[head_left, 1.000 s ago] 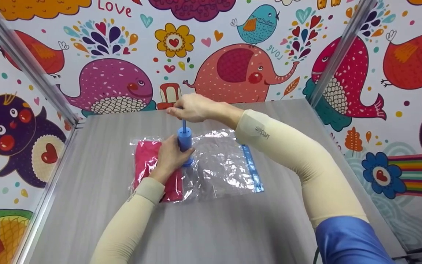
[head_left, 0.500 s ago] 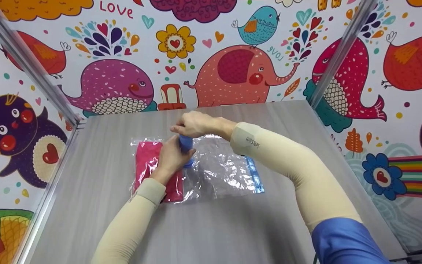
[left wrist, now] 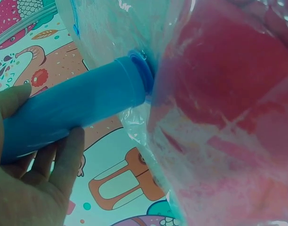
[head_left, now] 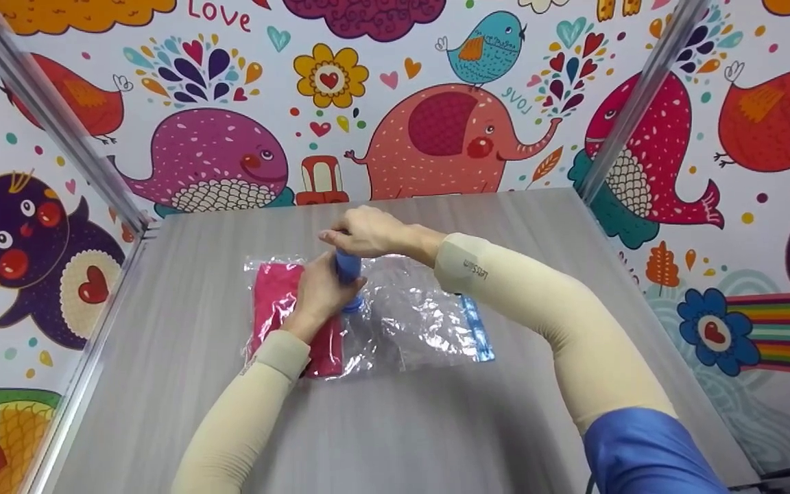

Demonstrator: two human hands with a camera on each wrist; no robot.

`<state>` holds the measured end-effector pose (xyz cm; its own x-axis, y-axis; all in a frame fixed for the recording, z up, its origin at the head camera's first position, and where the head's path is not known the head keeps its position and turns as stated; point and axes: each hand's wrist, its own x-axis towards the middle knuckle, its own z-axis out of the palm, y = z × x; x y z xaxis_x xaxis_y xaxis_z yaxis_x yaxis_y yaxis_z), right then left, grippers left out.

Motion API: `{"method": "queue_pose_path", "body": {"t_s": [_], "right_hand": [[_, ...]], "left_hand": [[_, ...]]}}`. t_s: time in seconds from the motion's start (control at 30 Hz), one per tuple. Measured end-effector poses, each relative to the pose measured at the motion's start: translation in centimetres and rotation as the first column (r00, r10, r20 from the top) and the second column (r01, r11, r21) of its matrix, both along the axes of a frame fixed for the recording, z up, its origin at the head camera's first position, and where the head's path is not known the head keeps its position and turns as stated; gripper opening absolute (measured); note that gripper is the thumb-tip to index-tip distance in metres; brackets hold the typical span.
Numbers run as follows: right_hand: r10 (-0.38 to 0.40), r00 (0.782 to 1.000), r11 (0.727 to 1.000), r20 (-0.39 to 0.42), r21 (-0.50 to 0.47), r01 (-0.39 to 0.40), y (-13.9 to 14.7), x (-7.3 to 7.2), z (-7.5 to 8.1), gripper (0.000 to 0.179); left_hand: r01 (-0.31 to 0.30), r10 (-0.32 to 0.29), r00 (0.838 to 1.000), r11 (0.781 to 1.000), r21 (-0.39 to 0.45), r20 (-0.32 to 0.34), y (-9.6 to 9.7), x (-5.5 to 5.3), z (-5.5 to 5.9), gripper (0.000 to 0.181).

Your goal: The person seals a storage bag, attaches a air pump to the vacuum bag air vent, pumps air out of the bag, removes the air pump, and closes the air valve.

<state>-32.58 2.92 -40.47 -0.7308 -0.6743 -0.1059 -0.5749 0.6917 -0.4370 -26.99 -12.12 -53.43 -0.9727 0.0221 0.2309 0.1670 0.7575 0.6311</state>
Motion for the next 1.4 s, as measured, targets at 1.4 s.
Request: {"method": "queue_pose_path", "body": {"t_s": [1.4], "right_hand": [[-0.143,0.968,0.933,-0.207,-0.356,0.062,2.8,-0.3,12.0,0.046]], "left_hand": [[0.018,-0.022,0.996,0.998,0.054,0.082,0.3,0.3,0.1,0.059]]}}
